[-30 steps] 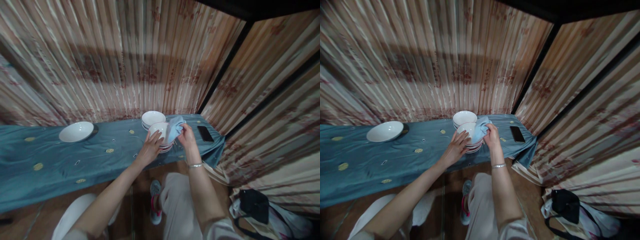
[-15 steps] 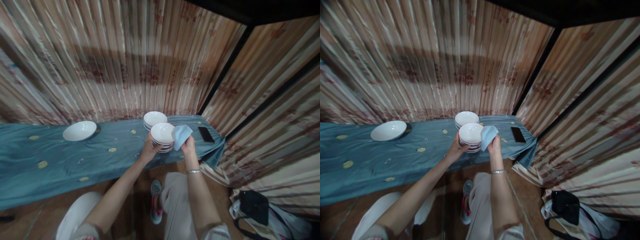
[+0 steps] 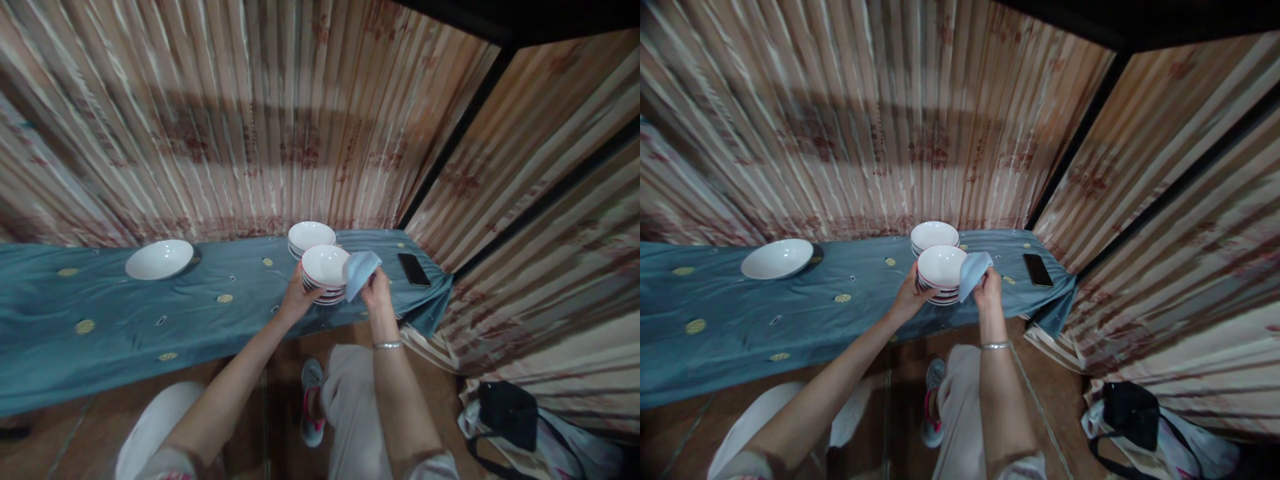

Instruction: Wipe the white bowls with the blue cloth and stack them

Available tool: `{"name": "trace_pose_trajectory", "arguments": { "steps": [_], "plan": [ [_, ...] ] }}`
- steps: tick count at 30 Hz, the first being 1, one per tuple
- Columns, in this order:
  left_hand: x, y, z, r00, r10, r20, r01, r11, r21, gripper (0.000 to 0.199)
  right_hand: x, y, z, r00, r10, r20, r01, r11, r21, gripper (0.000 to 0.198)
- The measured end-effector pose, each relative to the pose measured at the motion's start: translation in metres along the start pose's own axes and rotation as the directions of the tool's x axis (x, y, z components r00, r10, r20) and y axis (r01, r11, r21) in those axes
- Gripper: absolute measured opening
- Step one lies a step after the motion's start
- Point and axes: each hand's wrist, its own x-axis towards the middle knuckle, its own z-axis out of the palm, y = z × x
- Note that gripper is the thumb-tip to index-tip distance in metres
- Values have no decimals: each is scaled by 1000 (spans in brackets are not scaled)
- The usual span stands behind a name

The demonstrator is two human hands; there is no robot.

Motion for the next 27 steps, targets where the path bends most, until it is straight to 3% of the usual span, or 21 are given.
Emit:
{"name": "trace_pose_trajectory", "arguments": {
  "steps": [8,12,17,19,21,24,27],
  "plan": [
    [-2,-3,-2,1000,15,-14,-14,1000,5,93,-8,-8,-4,998,-49,43,48,999,14,13],
    [-11,-10,-7,991,-127,-45,126,992,-25,100,-26,-25,3,992,-125,15,124,991,42,8],
    [-35,-14,-25,936,-325,-138,302,939,-166,104,-77,-28,35,964,-159,211,159,987,17,8],
    [-43,-12,-36,894,-410,-182,356,895,-268,103,-101,-13,52,958,-81,275,93,995,-30,8],
    [-48,-10,-50,819,-521,-240,391,813,-431,99,-122,10,68,933,65,354,-31,994,-100,10],
    [-53,-11,-78,675,-668,-314,382,681,-625,91,-143,55,87,819,302,487,-203,948,-247,18],
    [-59,-16,-116,578,-723,-378,371,645,-668,76,-148,103,101,702,497,511,-345,864,-367,21]
  ]
}}
